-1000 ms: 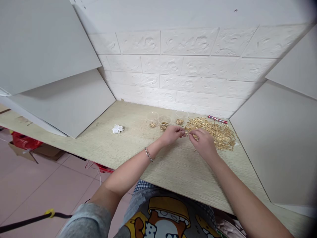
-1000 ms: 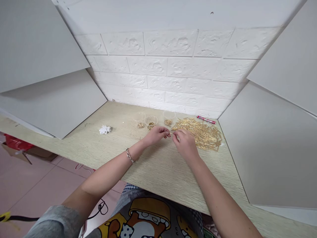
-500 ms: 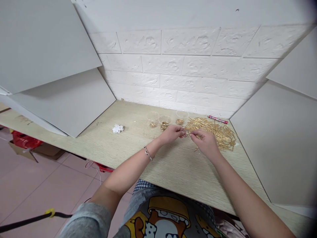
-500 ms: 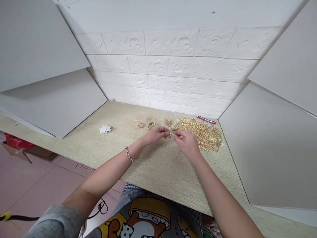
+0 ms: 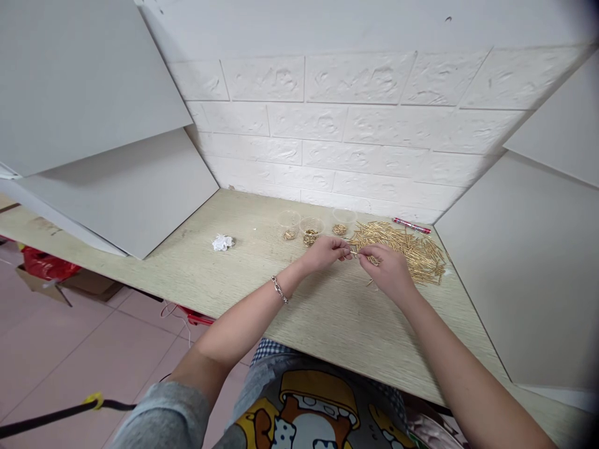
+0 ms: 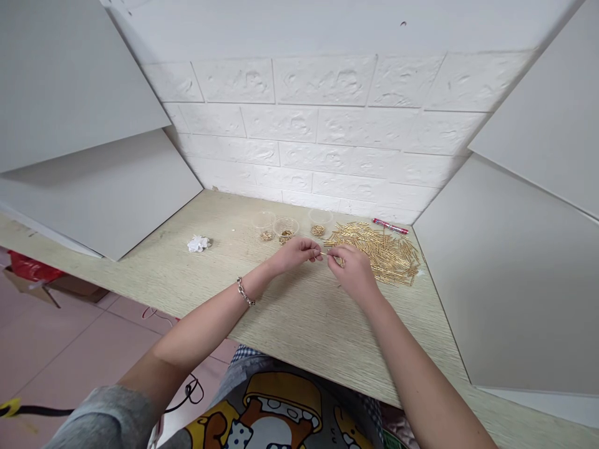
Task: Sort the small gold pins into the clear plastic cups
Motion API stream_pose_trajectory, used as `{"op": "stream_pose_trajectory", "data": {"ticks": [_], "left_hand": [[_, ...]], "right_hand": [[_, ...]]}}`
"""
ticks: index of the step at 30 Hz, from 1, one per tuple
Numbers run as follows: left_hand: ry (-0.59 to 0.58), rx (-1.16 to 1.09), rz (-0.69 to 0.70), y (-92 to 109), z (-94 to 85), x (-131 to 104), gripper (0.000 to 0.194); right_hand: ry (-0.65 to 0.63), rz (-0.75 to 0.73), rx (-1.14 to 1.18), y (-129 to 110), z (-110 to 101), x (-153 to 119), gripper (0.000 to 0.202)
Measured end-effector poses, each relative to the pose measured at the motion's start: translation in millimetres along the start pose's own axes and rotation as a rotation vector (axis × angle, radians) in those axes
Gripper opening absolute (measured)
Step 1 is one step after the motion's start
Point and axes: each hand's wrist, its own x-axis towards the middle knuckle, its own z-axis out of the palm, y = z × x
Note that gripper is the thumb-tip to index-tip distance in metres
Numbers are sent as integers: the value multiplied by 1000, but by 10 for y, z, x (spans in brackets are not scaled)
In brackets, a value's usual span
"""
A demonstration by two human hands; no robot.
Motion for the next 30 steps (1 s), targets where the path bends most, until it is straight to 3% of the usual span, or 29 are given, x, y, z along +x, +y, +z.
{"op": "stream_pose_trajectory", "data": {"ticks": [3,7,11,17,30], "left_hand": [[-29,11,6,-1,-10,0,12],[-12,36,-8,-2,-2,1,13],[38,80,-30,-2,17,1,14],[22,91,-31,-8,25,-1,13],[49,168,4,-34,25,7,17]], "right_hand": [[-44,60,63,17,-11,4,13],[-9,90,61,0,23,-5,13],[41,40,-33,-18,62,-12,15],[37,-91,-104,6,60,-18,17],[42,-64,-56,17,75,-7,18]]}}
